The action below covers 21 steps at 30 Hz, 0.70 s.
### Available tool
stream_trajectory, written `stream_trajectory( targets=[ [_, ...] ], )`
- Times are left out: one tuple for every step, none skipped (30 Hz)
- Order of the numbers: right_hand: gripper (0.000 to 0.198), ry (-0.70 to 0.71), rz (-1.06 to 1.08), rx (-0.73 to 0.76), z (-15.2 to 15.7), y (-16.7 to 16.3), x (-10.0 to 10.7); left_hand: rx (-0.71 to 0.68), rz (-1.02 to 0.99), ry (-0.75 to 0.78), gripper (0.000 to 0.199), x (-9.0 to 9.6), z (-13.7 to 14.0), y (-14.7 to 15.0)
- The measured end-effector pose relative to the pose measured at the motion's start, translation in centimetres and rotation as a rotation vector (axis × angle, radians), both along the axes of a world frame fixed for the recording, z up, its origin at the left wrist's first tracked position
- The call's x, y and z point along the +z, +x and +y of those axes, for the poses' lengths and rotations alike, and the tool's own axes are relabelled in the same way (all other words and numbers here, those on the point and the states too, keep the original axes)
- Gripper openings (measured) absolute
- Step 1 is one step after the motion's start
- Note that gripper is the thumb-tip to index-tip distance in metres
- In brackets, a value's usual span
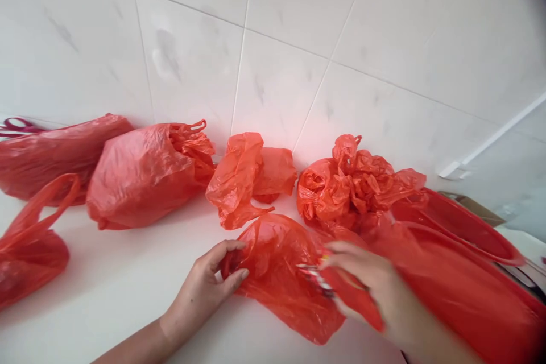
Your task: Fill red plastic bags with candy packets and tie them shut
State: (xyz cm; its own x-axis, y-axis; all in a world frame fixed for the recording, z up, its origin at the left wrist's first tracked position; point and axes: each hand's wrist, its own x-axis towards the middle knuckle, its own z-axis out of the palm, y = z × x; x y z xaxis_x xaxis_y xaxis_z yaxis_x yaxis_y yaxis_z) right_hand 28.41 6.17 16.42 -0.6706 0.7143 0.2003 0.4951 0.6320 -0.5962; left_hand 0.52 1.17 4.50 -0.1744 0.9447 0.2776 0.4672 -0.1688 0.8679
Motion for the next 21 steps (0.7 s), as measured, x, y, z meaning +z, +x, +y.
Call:
stream_trajectory(
  targets=[
    [0.025, 0.017, -0.027, 0.044, 0.5, -1.7, -1.1, 0.002, 0.003, -0.001, 0.025, -0.1, -0.1, 0.0],
    [0.025, 0.041, -0.070, 0.114, 1.3, -3.4, -2.1, 0.006, 0.009, 0.001, 0.024, -0.3, -0.2, 0.0],
    [0.019, 0.048, -0.088, 0.116, 2.2, -5.0, -3.2, 0.009, 0.018, 0.005, 0.023, -0.5, -0.2, 0.0],
    [0.015, 0.083, -0.112, 0.098, 3.1, -6.4, -4.1, 0.011, 0.032, 0.011, 0.022, -0.6, -0.3, -0.1],
    [0.017, 0.125, -0.157, 0.065, 3.9, -7.5, -5.0, 0.011, 0.054, 0.020, 0.021, -0.8, -0.3, -0.1],
    [0.022, 0.161, -0.208, 0.026, 4.5, -8.2, -5.7, 0.011, 0.085, 0.034, 0.021, -0.9, -0.3, -0.2],
    [0.032, 0.191, -0.263, -0.004, 4.7, -8.7, -6.1, 0.010, 0.126, 0.061, 0.020, -0.9, -0.3, -0.4],
    [0.047, 0.210, -0.313, -0.023, 4.7, -8.8, -6.3, 0.011, 0.178, 0.105, 0.022, -0.8, -0.4, -0.6],
    [0.063, 0.218, -0.351, -0.029, 4.4, -8.6, -6.1, 0.016, 0.238, 0.163, 0.027, -0.6, -0.4, -0.9],
    [0.075, 0.218, -0.376, -0.018, 3.9, -8.3, -5.6, 0.031, 0.299, 0.236, 0.033, -0.3, -0.4, -1.2],
    [0.080, 0.216, -0.385, 0.006, 3.2, -7.8, -4.9, 0.055, 0.353, 0.315, 0.039, 0.3, -0.3, -1.5],
    [0.079, 0.207, -0.389, 0.041, 2.4, -7.2, -3.9, 0.082, 0.395, 0.391, 0.043, 1.1, -0.1, -1.7],
    [0.071, 0.189, -0.400, 0.091, 1.6, -6.7, -2.8, 0.099, 0.426, 0.452, 0.044, 2.0, 0.2, -1.8],
    [0.059, 0.164, -0.426, 0.156, 0.9, -6.1, -1.7, 0.099, 0.445, 0.494, 0.042, 3.1, 0.8, -1.6],
    [0.044, 0.138, -0.472, 0.233, 0.3, -5.6, -0.7, 0.073, 0.460, 0.514, 0.037, 4.3, 1.5, -1.2],
    [0.030, 0.122, -0.540, 0.303, -0.1, -5.1, 0.2, 0.026, 0.470, 0.509, 0.033, 5.6, 2.4, -0.6],
    [0.019, 0.129, -0.626, 0.353, -0.2, -4.5, 0.8, -0.032, 0.476, 0.488, 0.030, 6.8, 3.5, 0.2],
    [0.010, 0.173, -0.715, 0.371, -0.3, -3.8, 1.1, -0.092, 0.478, 0.441, 0.032, 7.9, 4.7, 1.3],
    [0.005, 0.260, -0.783, 0.352, -0.2, -3.0, 1.2, -0.126, 0.466, 0.409, 0.038, 8.8, 6.0, 2.4],
    [0.003, 0.376, -0.815, 0.301, 0.0, -1.9, 1.0, -0.152, 0.451, 0.388, 0.046, 9.4, 7.3, 3.5],
    [0.005, 0.514, -0.807, 0.232, 0.2, -0.6, 0.6, -0.170, 0.435, 0.365, 0.055, 9.8, 8.5, 4.6]
  ],
)
